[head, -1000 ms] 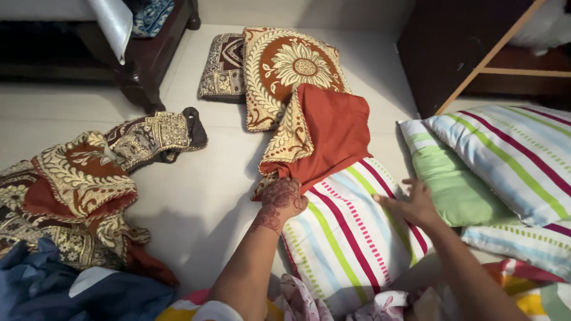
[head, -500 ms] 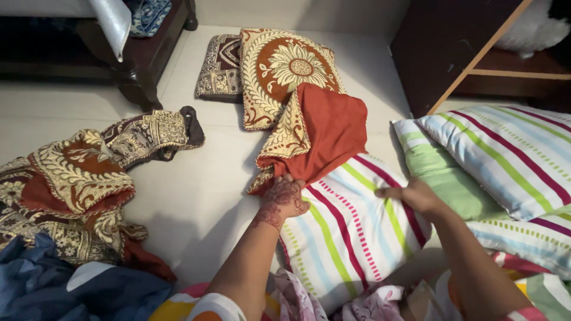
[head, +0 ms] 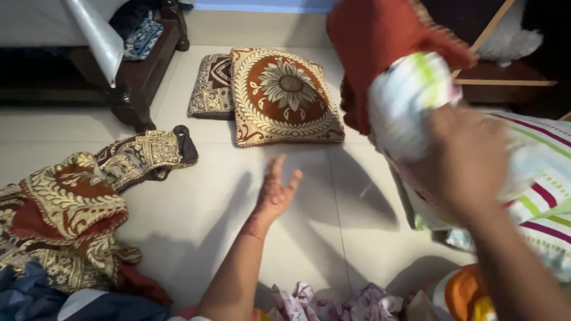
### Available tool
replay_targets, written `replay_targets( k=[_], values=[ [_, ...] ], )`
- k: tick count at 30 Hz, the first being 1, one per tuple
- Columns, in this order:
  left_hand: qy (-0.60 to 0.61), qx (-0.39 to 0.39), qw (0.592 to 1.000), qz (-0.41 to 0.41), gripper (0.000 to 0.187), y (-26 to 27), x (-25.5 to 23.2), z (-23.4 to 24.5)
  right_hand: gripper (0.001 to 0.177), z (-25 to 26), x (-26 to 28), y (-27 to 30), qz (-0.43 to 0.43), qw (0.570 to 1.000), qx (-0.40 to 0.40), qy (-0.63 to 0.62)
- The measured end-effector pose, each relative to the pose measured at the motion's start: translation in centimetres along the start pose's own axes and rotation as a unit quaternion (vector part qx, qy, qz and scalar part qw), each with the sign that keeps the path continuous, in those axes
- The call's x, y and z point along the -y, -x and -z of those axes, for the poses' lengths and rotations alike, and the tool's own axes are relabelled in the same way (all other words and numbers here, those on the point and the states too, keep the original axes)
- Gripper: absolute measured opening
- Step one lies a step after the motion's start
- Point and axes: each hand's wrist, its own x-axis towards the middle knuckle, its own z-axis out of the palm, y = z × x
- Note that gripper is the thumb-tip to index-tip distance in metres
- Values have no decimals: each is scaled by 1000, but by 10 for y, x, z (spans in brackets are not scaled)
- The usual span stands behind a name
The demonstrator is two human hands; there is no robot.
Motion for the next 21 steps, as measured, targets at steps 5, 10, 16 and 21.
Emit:
replay_targets(
  k=[5, 10, 16, 21],
  values=[
    [96, -82, 957, 263, 50, -12, 74, 11, 36, -70, 131, 112, 185, 944, 253, -102],
    [-112, 35, 940, 320, 57, 8, 88, 40, 47, -87, 179, 182, 147, 843, 401, -326],
    [-117, 153, 916, 353, 87, 0, -20, 70, 48, -94, 158, 170, 93, 865, 312, -382],
    [-189, 271, 914, 234, 83, 3, -52, 74, 59, -108, 159, 172, 47, 913, 161, -371]
  ],
)
